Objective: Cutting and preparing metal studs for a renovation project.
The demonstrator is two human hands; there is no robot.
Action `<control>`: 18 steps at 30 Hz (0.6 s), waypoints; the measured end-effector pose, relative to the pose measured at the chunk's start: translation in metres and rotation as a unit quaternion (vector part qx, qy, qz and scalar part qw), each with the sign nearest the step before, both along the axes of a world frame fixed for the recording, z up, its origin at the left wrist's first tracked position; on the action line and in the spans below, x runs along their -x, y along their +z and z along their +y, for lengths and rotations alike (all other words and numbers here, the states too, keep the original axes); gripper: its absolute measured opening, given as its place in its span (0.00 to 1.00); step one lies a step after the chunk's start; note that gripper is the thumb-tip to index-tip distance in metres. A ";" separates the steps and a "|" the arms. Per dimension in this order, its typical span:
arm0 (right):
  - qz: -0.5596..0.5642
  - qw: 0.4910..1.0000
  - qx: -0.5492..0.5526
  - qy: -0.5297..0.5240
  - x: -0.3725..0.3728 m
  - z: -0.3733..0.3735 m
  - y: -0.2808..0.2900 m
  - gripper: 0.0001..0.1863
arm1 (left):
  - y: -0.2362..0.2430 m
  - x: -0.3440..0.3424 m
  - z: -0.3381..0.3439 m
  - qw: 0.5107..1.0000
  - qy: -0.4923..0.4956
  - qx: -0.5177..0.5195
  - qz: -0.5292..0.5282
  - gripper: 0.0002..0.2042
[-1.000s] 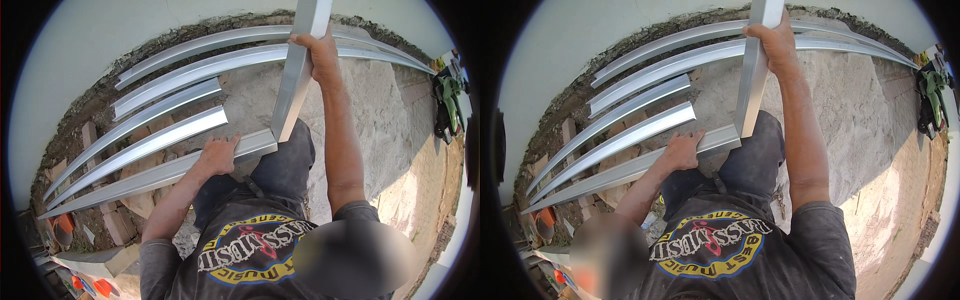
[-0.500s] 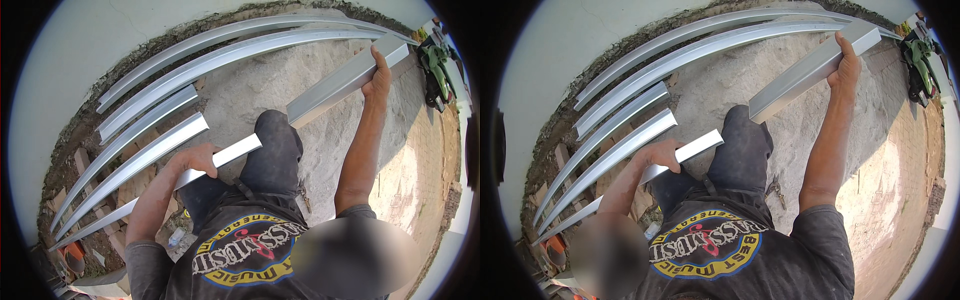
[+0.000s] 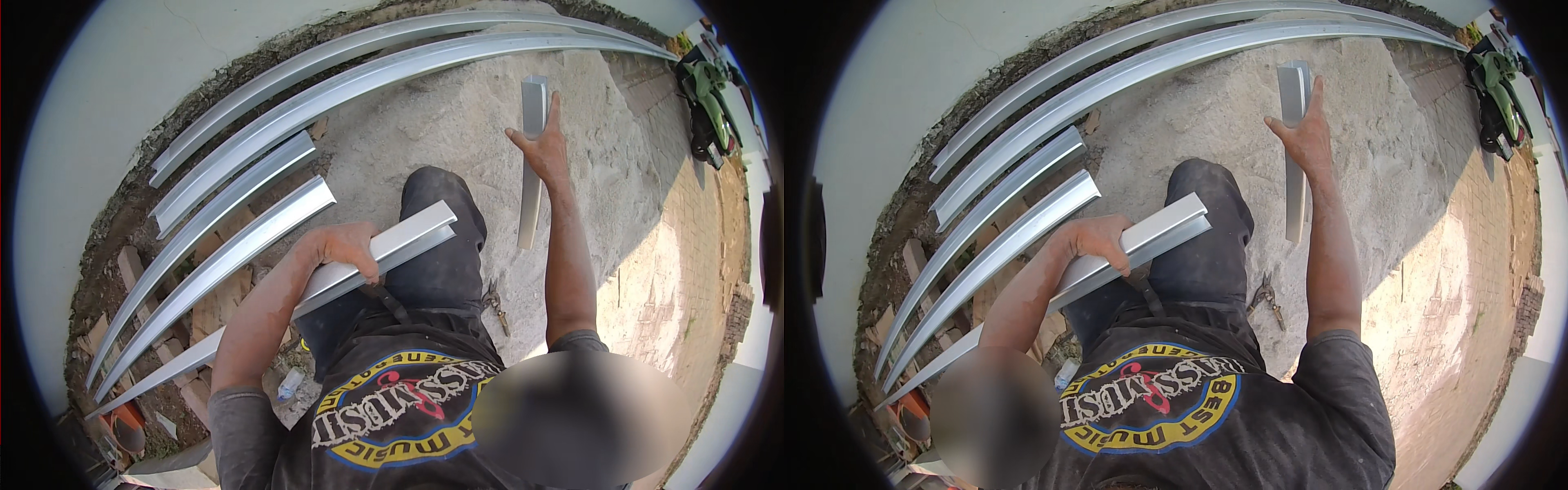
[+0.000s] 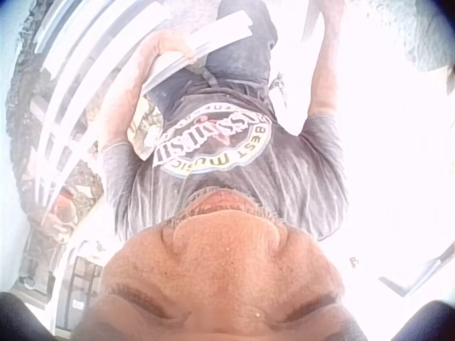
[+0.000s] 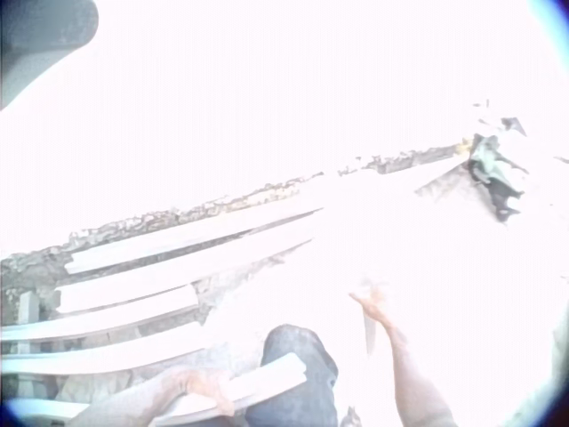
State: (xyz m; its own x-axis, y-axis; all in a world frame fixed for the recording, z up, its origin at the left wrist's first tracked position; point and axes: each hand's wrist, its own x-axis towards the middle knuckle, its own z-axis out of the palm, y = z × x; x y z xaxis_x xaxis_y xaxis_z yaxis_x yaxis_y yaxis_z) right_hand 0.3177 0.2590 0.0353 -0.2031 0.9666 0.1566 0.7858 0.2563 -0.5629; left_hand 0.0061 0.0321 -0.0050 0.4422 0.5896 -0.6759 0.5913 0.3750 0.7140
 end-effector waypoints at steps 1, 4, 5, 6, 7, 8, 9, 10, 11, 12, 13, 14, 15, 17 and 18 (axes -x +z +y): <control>-0.002 1.000 0.001 -0.007 -0.010 -0.002 -0.016 0.66 | -0.001 -0.008 0.008 0.999 -0.005 0.010 -0.039 0.34; -0.032 0.998 0.036 -0.038 -0.049 -0.010 -0.070 0.67 | -0.010 -0.025 0.029 0.981 0.027 0.070 -0.176 0.31; -0.047 0.998 0.018 -0.042 -0.059 -0.015 -0.083 0.67 | -0.014 -0.030 0.038 0.953 0.069 0.116 -0.271 0.29; -0.062 0.997 -0.001 -0.047 -0.072 -0.020 -0.093 0.66 | -0.017 -0.036 0.051 0.953 0.060 0.118 -0.272 0.29; -0.052 0.997 0.032 -0.054 -0.073 -0.029 -0.088 0.66 | -0.022 -0.039 0.067 0.960 0.093 0.081 -0.252 0.28; -0.052 0.996 0.032 -0.059 -0.076 -0.038 -0.079 0.66 | -0.025 -0.044 0.079 0.964 0.126 0.043 -0.232 0.26; -0.042 0.996 0.040 -0.063 -0.079 -0.045 -0.071 0.66 | -0.033 -0.050 0.088 0.964 0.121 0.043 -0.233 0.26; -0.030 0.996 0.045 -0.068 -0.081 -0.048 -0.059 0.67 | -0.045 -0.055 0.099 0.976 0.123 0.015 -0.176 0.26; -0.030 0.996 0.042 -0.077 -0.084 -0.050 -0.046 0.67 | -0.055 -0.061 0.109 0.985 0.122 -0.014 -0.119 0.26; -0.014 0.995 0.037 -0.087 -0.085 -0.052 -0.029 0.65 | -0.064 -0.067 0.119 0.986 0.114 -0.015 -0.121 0.26; 0.000 0.995 0.035 -0.099 -0.087 -0.057 -0.012 0.64 | -0.074 -0.076 0.124 0.985 0.121 -0.035 -0.117 0.25; -0.002 0.994 0.037 -0.103 -0.087 -0.060 0.006 0.64 | -0.082 -0.082 0.125 0.983 0.134 -0.055 -0.113 0.25; 0.008 0.991 0.024 -0.129 -0.085 -0.061 0.026 0.65 | -0.088 -0.086 0.129 0.985 0.132 -0.040 -0.105 0.23; 0.064 0.983 -0.070 -0.160 -0.098 -0.054 0.032 0.53 | -0.085 -0.100 0.127 0.983 0.127 -0.087 -0.102 0.22; 0.061 0.982 -0.070 -0.164 -0.103 -0.050 0.036 0.53 | -0.084 -0.105 0.123 0.978 0.130 -0.136 -0.095 0.22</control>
